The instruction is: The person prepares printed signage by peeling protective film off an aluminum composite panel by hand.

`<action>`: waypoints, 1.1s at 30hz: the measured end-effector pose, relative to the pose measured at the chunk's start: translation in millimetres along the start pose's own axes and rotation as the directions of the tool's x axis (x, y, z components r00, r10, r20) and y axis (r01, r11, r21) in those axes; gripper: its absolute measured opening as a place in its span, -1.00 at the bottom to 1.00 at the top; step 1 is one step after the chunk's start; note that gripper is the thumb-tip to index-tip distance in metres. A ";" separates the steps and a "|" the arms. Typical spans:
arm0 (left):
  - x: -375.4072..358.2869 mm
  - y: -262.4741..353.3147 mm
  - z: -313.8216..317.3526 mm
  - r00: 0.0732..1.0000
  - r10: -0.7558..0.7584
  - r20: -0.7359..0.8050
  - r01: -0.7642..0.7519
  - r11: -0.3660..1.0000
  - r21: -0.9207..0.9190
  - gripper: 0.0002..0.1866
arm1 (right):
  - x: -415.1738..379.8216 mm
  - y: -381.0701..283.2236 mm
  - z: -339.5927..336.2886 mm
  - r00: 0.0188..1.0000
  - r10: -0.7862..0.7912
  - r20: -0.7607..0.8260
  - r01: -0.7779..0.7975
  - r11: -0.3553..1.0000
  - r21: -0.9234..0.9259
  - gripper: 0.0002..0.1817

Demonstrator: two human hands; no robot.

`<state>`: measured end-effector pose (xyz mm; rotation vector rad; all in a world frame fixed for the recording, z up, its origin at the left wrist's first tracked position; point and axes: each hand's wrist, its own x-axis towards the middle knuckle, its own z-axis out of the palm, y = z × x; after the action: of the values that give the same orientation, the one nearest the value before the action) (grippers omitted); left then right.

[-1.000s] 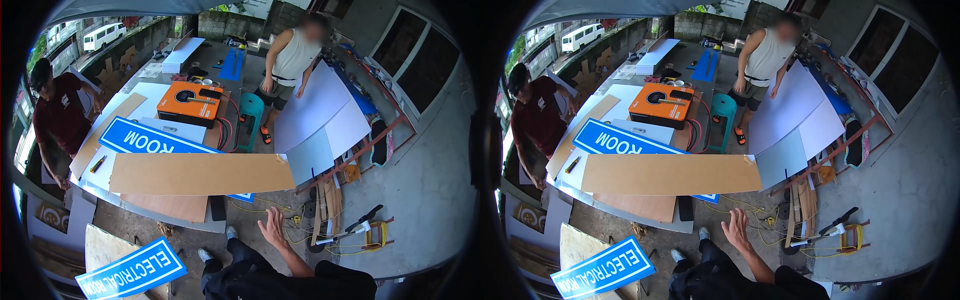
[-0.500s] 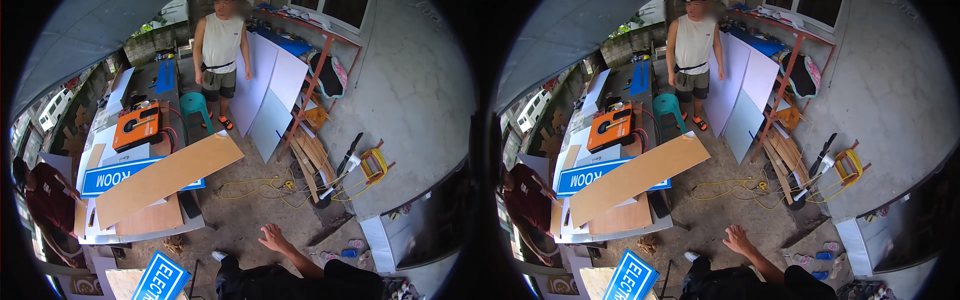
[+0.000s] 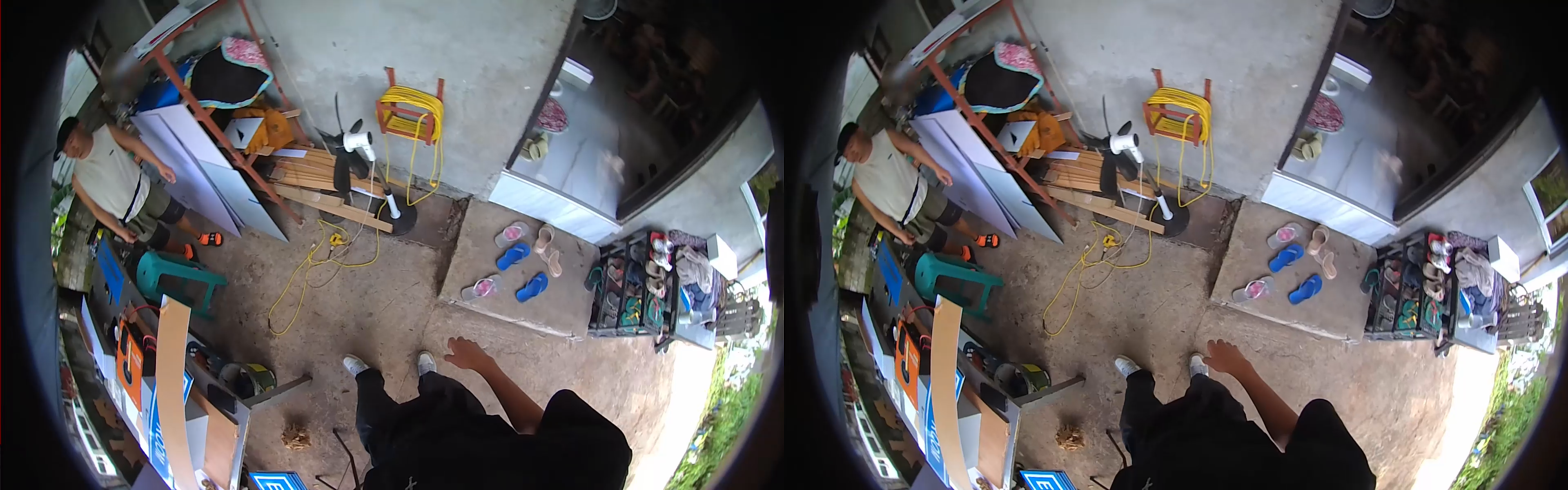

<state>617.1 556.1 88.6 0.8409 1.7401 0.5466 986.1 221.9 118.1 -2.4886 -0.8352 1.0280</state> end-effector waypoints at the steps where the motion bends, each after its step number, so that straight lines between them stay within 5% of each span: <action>1: -6.2 7.2 15.0 0.999 0.008 0.053 -0.010 0.999 0.038 -0.21 | -6.0 5.9 -2.4 1.000 -0.007 -0.010 0.007 0.999 0.035 -0.52; 7: -24.5 37.1 114.1 0.947 -0.031 0.321 -0.051 0.968 0.244 -0.24 | -36.6 19.0 1.2 0.994 0.023 -0.109 0.012 0.951 0.308 -0.55; 10: -17.0 56.5 173.3 0.896 -0.088 0.436 -0.081 0.932 0.353 -0.25 | -63.7 35.7 -13.9 0.992 0.104 -0.070 -0.066 0.908 0.415 -0.54; 13: -0.4 93.3 247.4 0.809 -0.149 0.569 -0.113 0.909 0.400 -0.26 | -83.2 79.0 -9.8 0.946 0.241 -0.215 -0.111 0.868 0.484 -0.52; 15: 14.4 134.5 309.3 0.661 -0.147 0.736 -0.157 0.932 0.328 -0.27 | -99.7 114.8 -19.3 0.857 0.414 -0.307 -0.201 0.817 0.541 -0.52; 18: -6.2 205.4 465.7 0.128 -0.103 0.986 -0.119 0.986 0.119 -0.28 | -121.5 165.8 -39.1 0.668 0.653 -0.358 -0.293 0.672 0.680 -0.52; 22: -204.4 200.5 706.6 -0.155 -0.480 0.863 -0.364 0.841 0.402 -0.36 | -146.5 213.5 -44.5 0.394 0.810 -0.435 -0.392 0.576 0.717 -0.52; 23: -249.0 186.7 748.3 -0.124 -0.575 0.809 -0.469 0.752 0.463 -0.42 | -157.2 217.0 -46.8 0.401 0.830 -0.388 -0.400 0.540 0.741 -0.53; 24: -307.9 177.8 776.1 -0.260 -0.685 0.681 -0.663 0.639 0.390 -0.35 | -166.2 210.6 -46.7 0.407 0.849 -0.336 -0.402 0.497 0.769 -0.54; 25: -400.4 180.7 763.3 -0.296 -0.770 0.566 -0.784 0.534 0.317 -0.28 | -171.8 203.2 -41.8 0.363 0.885 -0.293 -0.405 0.433 0.806 -0.54; 26: -449.7 158.1 779.8 -0.373 -0.876 0.305 -0.858 0.451 0.247 -0.22 | -177.6 197.5 -32.3 0.309 0.917 -0.252 -0.405 0.366 0.838 -0.55; 29: -533.2 55.7 789.3 -0.267 -0.962 -0.056 -0.927 0.272 -0.257 -0.26 | -178.6 173.0 4.0 0.229 0.972 -0.052 -0.418 0.146 0.897 -0.53; 30: -555.9 23.2 792.1 -0.175 -0.976 -0.130 -0.932 0.207 -0.297 -0.27 | -172.5 172.8 28.9 0.258 0.962 0.086 -0.425 0.033 0.905 -0.50; 32: -580.1 -28.8 793.6 0.033 -0.961 -0.273 -0.926 0.073 -0.370 -0.29 | -150.4 185.0 110.2 0.322 0.944 0.072 -0.358 0.051 0.932 -0.46; 33: -596.5 -39.8 805.6 0.106 -0.946 -0.308 -0.952 -0.007 -0.307 -0.30 | -157.8 178.6 89.9 0.282 0.947 0.151 -0.323 -0.055 0.945 -0.45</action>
<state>1473.3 40.2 175.0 -1.5354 1.2142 2.7582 901.6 -9.4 52.7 -1.7700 1.2423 0.4661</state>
